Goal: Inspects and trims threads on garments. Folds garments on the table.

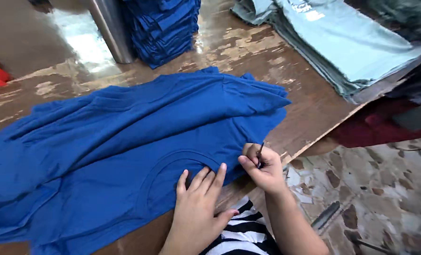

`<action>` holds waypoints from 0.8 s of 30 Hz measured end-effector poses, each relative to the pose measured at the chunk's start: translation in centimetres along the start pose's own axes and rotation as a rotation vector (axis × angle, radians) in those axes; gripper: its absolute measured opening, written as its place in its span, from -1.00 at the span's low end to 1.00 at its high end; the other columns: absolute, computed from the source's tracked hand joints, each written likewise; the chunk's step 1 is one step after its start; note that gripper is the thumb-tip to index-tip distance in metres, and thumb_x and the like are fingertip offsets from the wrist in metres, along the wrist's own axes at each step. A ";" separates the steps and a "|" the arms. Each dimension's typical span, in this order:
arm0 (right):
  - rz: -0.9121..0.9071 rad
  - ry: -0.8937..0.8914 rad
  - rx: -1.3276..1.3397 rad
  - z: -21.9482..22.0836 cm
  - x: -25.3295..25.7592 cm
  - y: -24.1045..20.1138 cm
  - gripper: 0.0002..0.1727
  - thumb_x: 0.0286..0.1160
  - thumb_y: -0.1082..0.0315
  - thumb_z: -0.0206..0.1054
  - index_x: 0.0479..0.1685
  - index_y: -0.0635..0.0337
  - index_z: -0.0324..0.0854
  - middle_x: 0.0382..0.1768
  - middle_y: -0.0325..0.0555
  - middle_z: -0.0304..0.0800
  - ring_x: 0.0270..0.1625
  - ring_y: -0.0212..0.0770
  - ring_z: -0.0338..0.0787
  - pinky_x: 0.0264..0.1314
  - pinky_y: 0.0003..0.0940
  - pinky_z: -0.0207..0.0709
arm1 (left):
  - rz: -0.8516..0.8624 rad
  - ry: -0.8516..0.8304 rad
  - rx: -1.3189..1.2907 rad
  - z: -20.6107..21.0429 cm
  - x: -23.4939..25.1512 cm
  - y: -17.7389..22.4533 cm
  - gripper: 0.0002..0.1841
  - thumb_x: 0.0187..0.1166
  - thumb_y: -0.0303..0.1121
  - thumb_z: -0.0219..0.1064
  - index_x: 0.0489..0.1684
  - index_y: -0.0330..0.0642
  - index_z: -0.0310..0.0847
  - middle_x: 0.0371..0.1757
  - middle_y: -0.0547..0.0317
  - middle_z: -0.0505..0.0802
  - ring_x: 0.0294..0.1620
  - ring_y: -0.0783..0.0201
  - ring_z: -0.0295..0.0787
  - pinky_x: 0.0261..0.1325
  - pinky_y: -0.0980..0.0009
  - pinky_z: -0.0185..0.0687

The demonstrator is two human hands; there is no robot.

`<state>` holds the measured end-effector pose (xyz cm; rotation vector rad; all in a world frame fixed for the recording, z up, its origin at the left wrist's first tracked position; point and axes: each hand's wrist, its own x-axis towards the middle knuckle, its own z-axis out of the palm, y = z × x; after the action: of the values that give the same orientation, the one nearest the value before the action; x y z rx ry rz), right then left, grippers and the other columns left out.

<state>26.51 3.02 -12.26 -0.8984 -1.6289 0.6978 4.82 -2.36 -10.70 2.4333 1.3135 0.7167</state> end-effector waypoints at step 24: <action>-0.115 -0.225 -0.712 -0.7 -2.2 -2.1 -0.48 0.69 -0.12 0.18 -0.47 0.15 0.53 -0.56 -0.11 0.54 -0.54 -0.20 0.54 -0.49 -0.33 0.40 | -0.081 0.497 -0.983 1.4 1.8 0.5 -0.92 0.42 -0.41 0.58 -0.23 -0.06 0.85 0.17 0.21 0.80 0.19 0.46 0.77 0.25 0.57 0.75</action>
<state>27.01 0.01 -11.51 -1.2403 -2.1634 0.1209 6.79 -1.15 -11.06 1.4448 0.8476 1.5501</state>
